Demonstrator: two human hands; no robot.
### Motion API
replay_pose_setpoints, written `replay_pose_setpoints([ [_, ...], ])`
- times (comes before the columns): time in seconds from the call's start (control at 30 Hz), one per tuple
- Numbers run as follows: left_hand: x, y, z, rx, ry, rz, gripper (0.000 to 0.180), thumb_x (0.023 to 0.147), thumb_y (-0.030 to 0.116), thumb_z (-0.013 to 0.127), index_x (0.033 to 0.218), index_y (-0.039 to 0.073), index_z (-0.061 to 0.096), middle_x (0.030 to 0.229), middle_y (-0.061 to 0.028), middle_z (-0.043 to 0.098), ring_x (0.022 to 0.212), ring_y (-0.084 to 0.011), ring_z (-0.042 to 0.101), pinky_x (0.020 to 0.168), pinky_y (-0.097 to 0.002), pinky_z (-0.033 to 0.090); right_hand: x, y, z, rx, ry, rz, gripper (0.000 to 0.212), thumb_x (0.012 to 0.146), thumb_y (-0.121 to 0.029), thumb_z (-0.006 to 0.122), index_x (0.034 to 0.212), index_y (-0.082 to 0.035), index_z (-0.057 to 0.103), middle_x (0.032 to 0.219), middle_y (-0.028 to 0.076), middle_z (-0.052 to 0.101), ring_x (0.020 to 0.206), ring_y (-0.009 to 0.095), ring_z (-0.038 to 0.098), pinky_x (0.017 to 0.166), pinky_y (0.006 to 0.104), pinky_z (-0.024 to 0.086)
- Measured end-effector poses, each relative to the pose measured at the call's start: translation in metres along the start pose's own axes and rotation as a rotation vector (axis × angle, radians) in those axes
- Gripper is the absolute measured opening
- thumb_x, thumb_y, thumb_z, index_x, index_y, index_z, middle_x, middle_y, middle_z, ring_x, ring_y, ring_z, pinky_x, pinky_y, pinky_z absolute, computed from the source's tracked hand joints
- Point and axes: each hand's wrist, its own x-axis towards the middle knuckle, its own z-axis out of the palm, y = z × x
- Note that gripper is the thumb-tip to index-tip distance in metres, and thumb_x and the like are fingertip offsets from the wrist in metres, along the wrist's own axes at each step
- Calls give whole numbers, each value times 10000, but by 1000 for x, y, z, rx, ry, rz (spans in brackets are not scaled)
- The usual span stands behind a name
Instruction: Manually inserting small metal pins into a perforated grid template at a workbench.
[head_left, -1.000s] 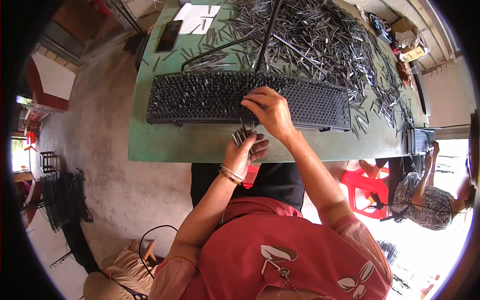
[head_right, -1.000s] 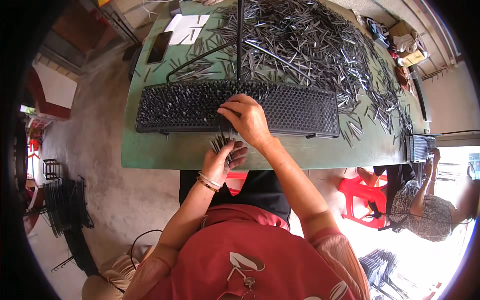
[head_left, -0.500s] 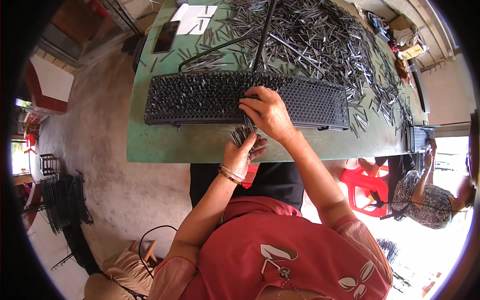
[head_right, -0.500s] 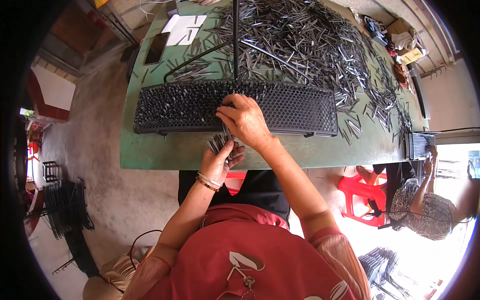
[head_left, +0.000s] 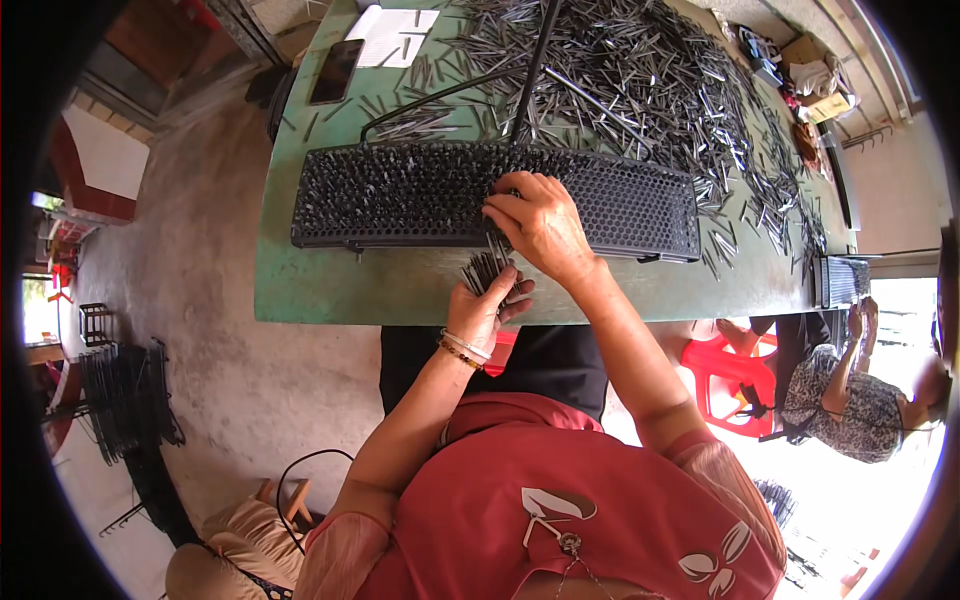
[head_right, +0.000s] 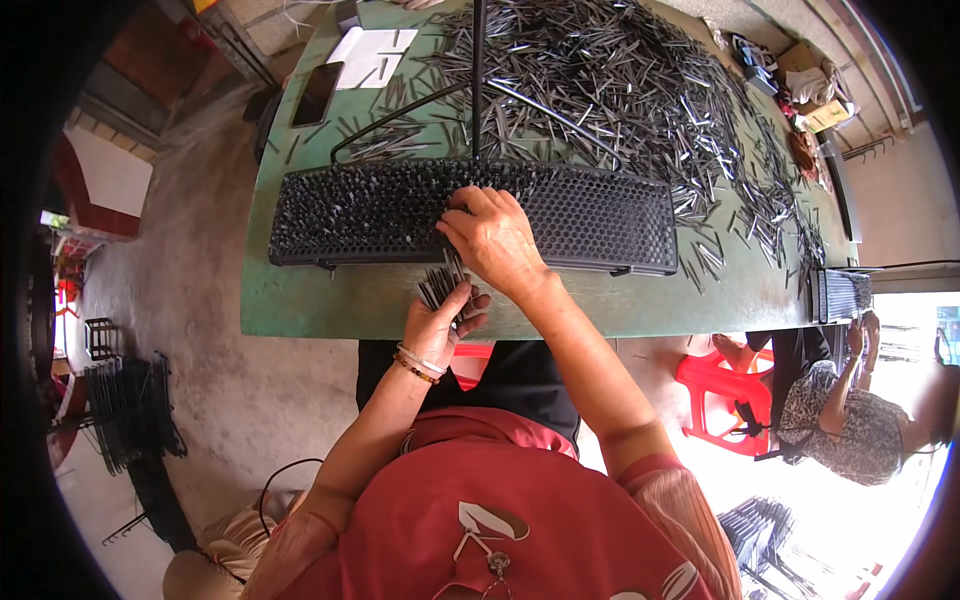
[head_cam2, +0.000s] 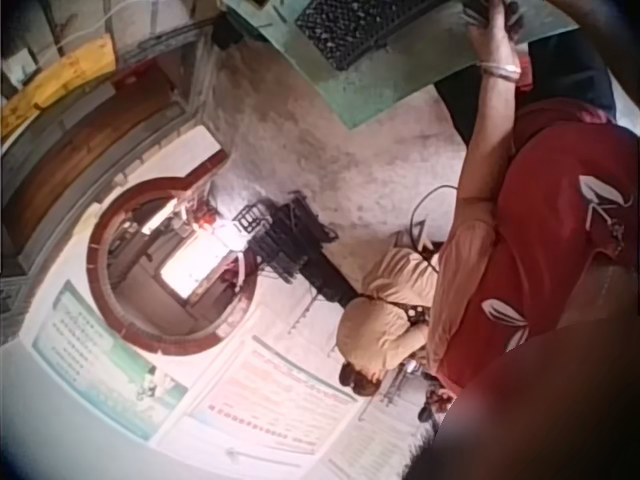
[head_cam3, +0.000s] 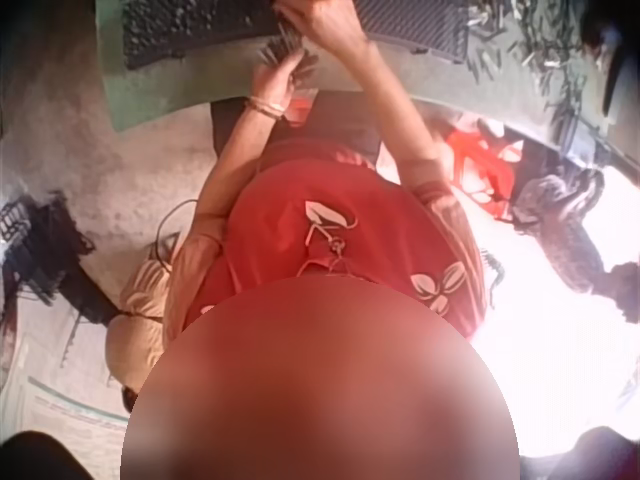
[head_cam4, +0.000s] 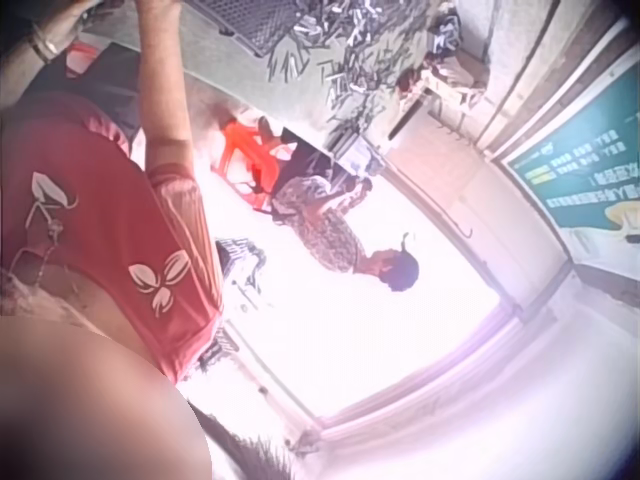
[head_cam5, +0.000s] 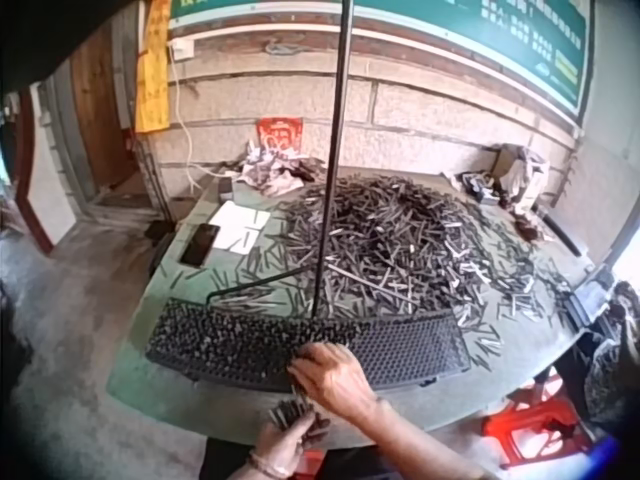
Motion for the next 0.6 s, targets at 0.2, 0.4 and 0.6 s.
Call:
replay_pose_setpoints([
  [0.2, 2, -3, -2, 8, -16, 14, 191, 879, 155, 645, 1031, 60, 581, 940, -37, 627, 850, -187, 659, 669, -301, 567, 0, -3, 3, 31, 61, 22, 146, 763, -141, 705, 870, -43, 686, 918, 75, 616, 791, 251, 605, 699, 354, 483],
  [0.4, 0, 0, -2, 62, -29, 85, 188, 878, 164, 647, 1026, 60, 594, 937, -45, 645, 836, -181, 666, 652, -285, 574, -15, -7, -22, 408, -204, 363, 220, 770, -202, 741, 869, -12, 694, 816, 96, 641, 658, 205, 616, 558, 286, 489],
  [0.6, -1, 3, 9, 122, -60, 71, 229, 880, 177, 644, 1065, 50, 596, 963, -57, 651, 829, -178, 668, 647, -284, 577, -32, 2, -30, 774, -369, 712, 247, 781, -201, 746, 834, 34, 691, 683, 82, 651, 624, 120, 605, 556, 264, 467],
])
